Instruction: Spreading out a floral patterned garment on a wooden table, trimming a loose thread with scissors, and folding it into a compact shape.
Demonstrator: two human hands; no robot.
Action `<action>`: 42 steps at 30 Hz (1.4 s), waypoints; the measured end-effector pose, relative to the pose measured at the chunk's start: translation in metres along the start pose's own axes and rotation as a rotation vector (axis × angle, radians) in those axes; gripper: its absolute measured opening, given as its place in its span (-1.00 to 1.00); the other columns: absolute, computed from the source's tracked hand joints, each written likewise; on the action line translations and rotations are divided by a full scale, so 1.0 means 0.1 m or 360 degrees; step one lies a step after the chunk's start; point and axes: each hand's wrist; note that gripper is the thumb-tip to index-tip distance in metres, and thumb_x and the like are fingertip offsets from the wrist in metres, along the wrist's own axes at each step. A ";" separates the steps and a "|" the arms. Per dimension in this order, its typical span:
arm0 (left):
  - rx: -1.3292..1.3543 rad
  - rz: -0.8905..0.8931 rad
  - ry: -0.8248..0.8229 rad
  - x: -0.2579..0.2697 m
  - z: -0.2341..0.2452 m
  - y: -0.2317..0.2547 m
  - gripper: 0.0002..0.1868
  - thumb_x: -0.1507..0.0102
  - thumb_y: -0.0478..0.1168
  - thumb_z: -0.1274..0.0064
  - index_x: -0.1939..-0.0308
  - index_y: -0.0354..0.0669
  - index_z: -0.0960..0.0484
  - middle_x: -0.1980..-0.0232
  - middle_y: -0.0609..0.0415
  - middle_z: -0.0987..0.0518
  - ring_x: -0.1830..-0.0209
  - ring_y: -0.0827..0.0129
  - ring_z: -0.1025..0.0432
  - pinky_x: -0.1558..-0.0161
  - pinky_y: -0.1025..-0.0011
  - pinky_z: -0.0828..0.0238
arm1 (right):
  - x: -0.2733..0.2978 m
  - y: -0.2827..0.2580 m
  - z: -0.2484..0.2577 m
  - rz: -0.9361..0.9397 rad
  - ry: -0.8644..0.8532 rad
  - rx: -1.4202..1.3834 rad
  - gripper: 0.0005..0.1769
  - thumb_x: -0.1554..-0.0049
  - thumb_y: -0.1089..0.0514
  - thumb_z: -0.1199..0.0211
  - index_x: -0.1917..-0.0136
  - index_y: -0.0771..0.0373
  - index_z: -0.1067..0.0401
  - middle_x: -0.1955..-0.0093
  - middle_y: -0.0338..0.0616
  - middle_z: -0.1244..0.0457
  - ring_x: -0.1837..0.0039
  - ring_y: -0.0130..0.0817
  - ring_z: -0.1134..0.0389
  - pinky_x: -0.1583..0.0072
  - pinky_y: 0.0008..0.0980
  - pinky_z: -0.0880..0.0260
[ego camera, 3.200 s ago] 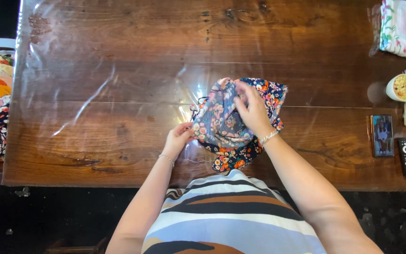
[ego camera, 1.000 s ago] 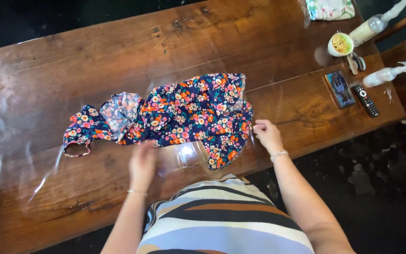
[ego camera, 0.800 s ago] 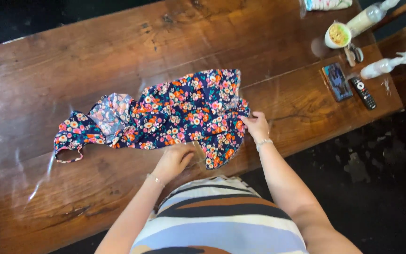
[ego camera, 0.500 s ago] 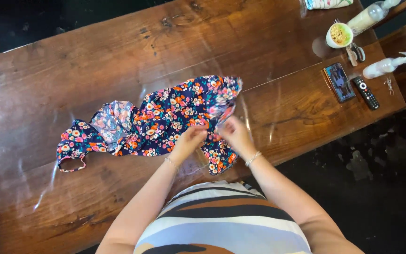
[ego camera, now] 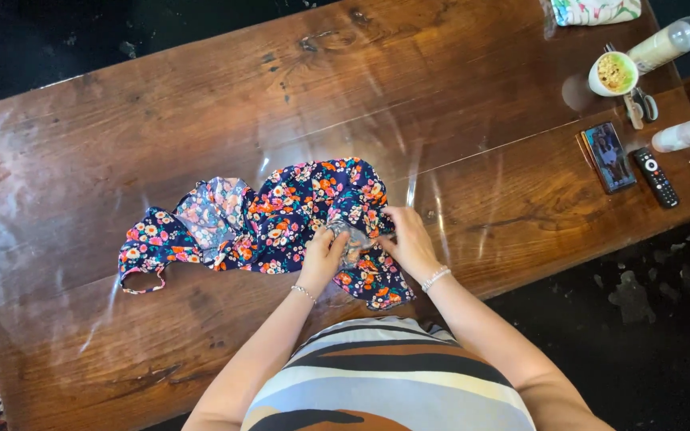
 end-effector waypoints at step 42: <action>0.1047 0.0570 0.1190 1.62 3.56 1.31 -0.80 -0.51 0.05 -0.14 -0.05 0.10 -0.59 0.19 0.29 -0.60 0.26 0.58 -0.51 0.23 0.55 -0.54 | 0.40 -0.47 2.38 -0.0122 0.0568 -0.1759 -0.85 -0.46 0.02 -0.14 -0.10 -0.03 -0.19 -0.08 -0.23 -0.32 -0.18 -0.39 -0.36 -0.22 -0.38 -0.40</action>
Point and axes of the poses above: each hand's wrist, its own x-axis away from the middle knuckle, its own z-axis out of the back of the hand, y = z × x
